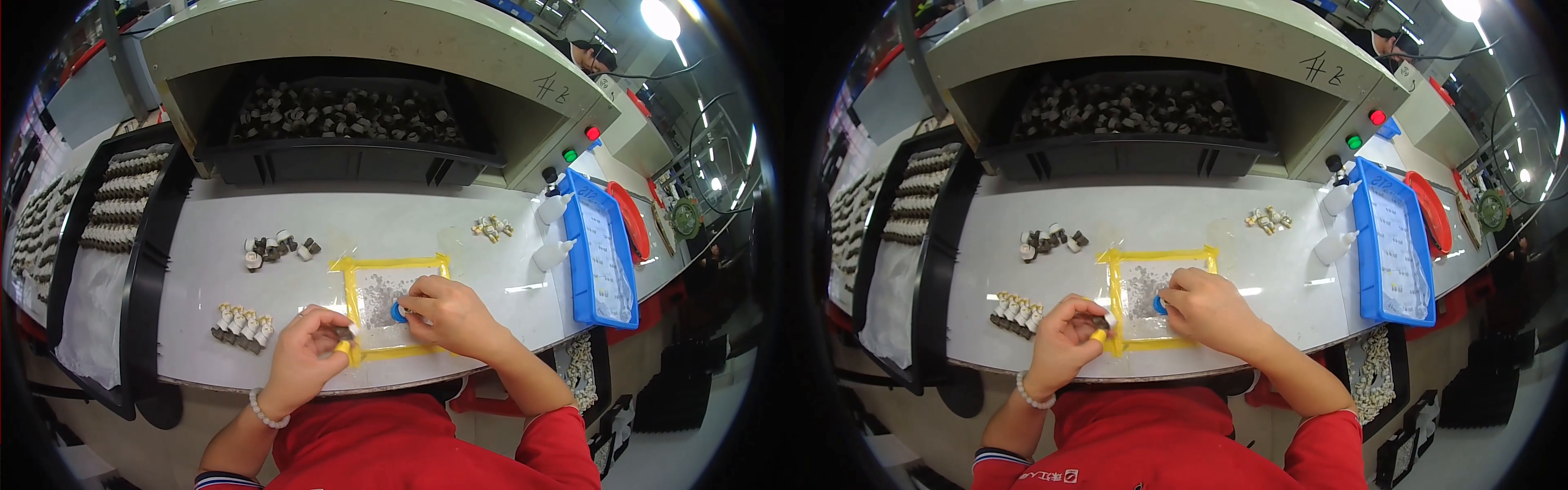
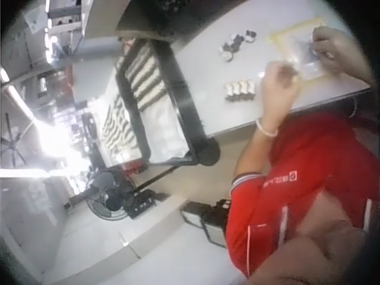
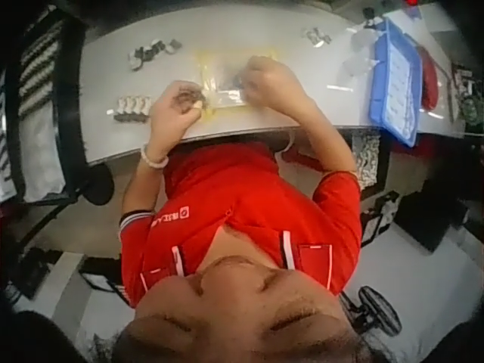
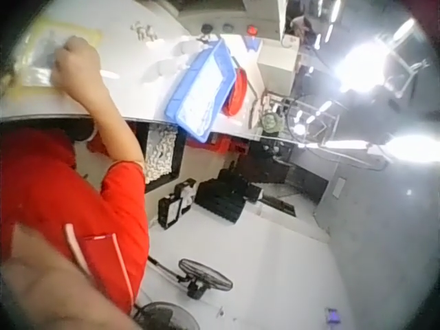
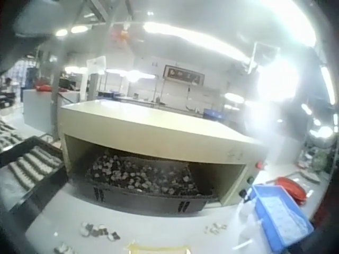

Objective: The person assembles toy pieces by applying adhesive from a glue bottle with a blue cap applicator to small white parts, then joining them with cylindrical grey parts to create assembled units.

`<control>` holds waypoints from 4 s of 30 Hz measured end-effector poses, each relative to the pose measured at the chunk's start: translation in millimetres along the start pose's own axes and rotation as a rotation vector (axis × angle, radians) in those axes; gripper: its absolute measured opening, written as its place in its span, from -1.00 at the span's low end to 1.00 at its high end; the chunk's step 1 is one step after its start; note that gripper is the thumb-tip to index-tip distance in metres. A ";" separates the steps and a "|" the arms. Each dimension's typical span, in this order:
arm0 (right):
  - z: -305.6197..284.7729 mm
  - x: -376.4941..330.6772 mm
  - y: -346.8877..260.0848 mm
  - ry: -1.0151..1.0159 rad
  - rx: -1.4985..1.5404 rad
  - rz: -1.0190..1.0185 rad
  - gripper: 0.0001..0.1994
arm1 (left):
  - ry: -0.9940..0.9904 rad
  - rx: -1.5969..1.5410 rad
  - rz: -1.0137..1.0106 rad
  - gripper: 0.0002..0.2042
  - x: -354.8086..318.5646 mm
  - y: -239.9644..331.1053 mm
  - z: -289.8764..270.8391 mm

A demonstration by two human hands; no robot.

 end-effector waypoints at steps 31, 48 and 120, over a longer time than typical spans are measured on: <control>11.1 -20.4 -4.4 0.047 0.708 0.220 -0.74 | 0.054 -0.514 -0.032 -0.73 -10.9 -35.8 25.6; 6.6 -31.5 -3.6 -0.024 0.721 0.199 -0.73 | 0.081 -0.236 0.059 -0.75 -24.1 -16.1 26.5; -46.2 -48.5 168.2 0.482 0.063 0.497 -0.77 | 0.424 1.274 0.169 -0.40 -40.9 37.4 -78.6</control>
Point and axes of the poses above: each hand's wrist, its own x-axis towards the middle knuckle, its own z-axis out of the palm, y = z × x, the point moved 8 cm from there along x, towards the middle knuckle, and after that the axes turned 1 degree about x, right-handed, at the moved point
